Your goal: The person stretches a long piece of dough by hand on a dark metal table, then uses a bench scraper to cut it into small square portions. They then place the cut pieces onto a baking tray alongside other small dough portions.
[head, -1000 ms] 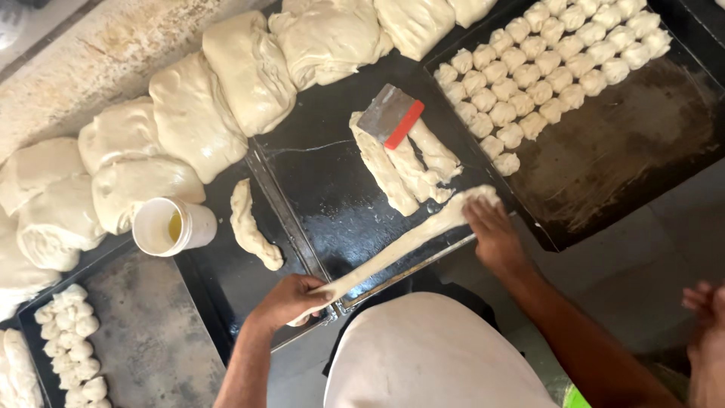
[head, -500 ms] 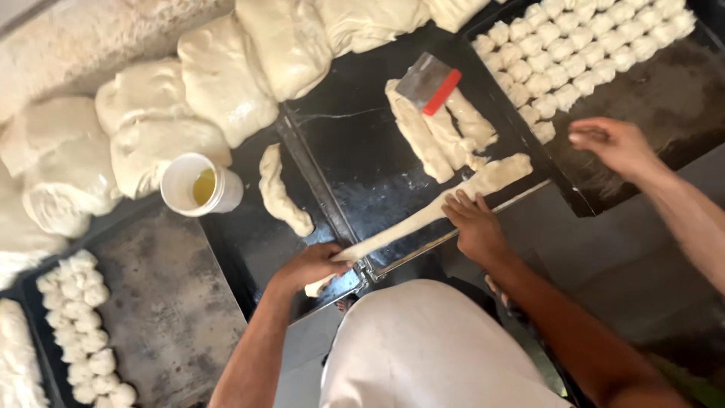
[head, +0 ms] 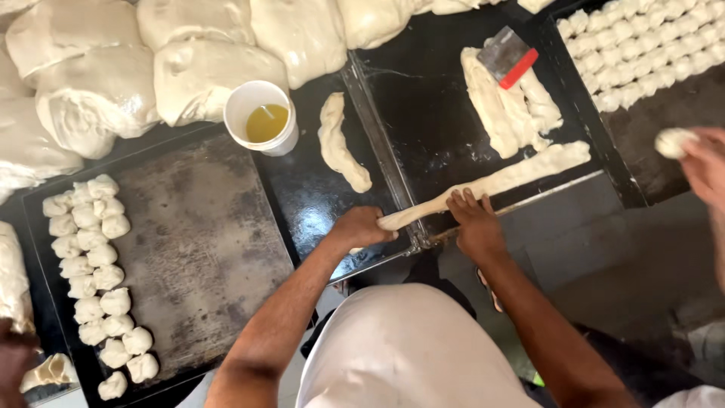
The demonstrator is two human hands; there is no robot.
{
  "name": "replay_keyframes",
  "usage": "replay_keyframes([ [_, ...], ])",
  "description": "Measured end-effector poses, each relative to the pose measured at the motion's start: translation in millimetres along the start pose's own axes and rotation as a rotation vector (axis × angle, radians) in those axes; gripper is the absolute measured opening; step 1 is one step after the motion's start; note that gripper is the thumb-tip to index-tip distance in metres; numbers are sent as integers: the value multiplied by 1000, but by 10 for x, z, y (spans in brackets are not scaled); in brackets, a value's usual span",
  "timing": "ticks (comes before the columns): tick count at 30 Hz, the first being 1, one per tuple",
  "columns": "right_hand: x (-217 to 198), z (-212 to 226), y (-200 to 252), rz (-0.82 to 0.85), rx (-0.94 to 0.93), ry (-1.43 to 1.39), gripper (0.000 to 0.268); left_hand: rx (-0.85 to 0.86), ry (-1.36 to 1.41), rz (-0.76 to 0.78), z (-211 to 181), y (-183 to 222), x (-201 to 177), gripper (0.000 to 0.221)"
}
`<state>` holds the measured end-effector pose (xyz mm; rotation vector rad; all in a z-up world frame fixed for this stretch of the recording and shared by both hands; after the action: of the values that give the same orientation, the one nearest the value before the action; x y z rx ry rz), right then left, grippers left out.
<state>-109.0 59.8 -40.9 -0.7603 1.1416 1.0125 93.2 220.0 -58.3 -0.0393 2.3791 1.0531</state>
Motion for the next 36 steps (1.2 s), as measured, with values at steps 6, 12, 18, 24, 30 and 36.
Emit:
replay_keyframes([
  [6, 144, 475, -136, 68, -82, -12, 62, -17, 84, -89, 258, 110, -112, 52],
  [12, 186, 989, -126, 34, -210, -69, 56, -77, 16, -64, 604, 137, -68, 54],
  [18, 273, 1394, -139, 121, -321, -131, 64, -185, 91, -269, 799, 391, -77, 49],
  [24, 427, 1604, -319, 293, -462, -255, 68, -259, 318, -551, 996, 966, -237, 40],
  [30, 658, 1801, -436, 489, -613, -284, 74, -219, 659, -836, 1261, 1518, -126, 32],
  [36, 532, 1978, -715, 574, -714, -620, 55, -332, 900, -917, 1400, 1733, 140, 24],
])
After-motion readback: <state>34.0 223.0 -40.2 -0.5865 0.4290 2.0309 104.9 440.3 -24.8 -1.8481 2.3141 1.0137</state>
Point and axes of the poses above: each hand's wrist, its own y-axis away from the middle knuckle, its own x-axis out of the palm, z = x × y, the point moved 6 cm from there along -y, towards the middle knuckle, and after that the axes turned 5 degrees about -x, right-handed, at the moved point
